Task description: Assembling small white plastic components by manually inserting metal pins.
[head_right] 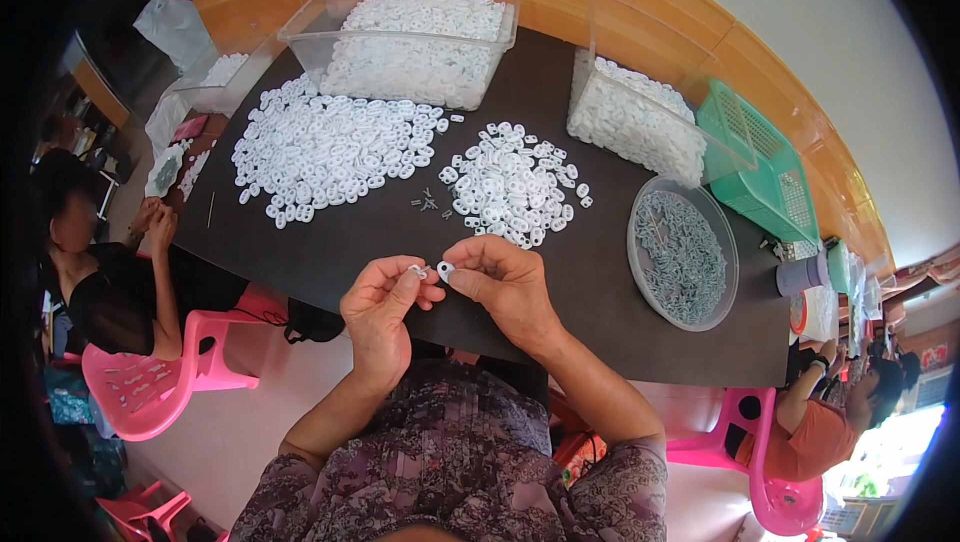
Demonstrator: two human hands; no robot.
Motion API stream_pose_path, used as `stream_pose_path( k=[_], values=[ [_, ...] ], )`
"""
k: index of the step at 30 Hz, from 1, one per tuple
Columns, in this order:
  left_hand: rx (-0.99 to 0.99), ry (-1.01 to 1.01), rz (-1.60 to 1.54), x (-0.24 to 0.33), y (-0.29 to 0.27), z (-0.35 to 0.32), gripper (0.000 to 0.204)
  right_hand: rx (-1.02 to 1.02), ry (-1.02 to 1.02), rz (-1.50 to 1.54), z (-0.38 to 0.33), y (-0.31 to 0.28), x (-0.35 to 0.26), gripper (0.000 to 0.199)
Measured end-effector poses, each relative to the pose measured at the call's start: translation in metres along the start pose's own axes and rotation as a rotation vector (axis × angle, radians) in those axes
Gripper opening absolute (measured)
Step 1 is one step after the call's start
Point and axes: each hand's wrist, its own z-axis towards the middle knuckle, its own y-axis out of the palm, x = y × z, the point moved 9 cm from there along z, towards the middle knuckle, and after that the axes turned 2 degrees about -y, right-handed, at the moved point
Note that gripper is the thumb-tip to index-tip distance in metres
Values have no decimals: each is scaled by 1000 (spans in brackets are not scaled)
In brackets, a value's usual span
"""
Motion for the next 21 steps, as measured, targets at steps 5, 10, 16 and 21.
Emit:
stream_pose_path(
  k=[5, 10, 16, 21],
  values=[
    [6, -32, 50, -5, 3, 0, 15, 60, 83, 56, -1, -14, 12, 20],
    [-24, -29, 41, -7, 9, -3, 20, 87, 82, 78, -2, -18, 12, 20],
    [-31, -73, 60, -9, 11, -4, 18, 80, 79, 83, -1, -18, 12, 18],
    [-29, -99, 94, -10, 11, -6, 17, 69, 83, 72, -1, -17, 11, 17]
  ],
)
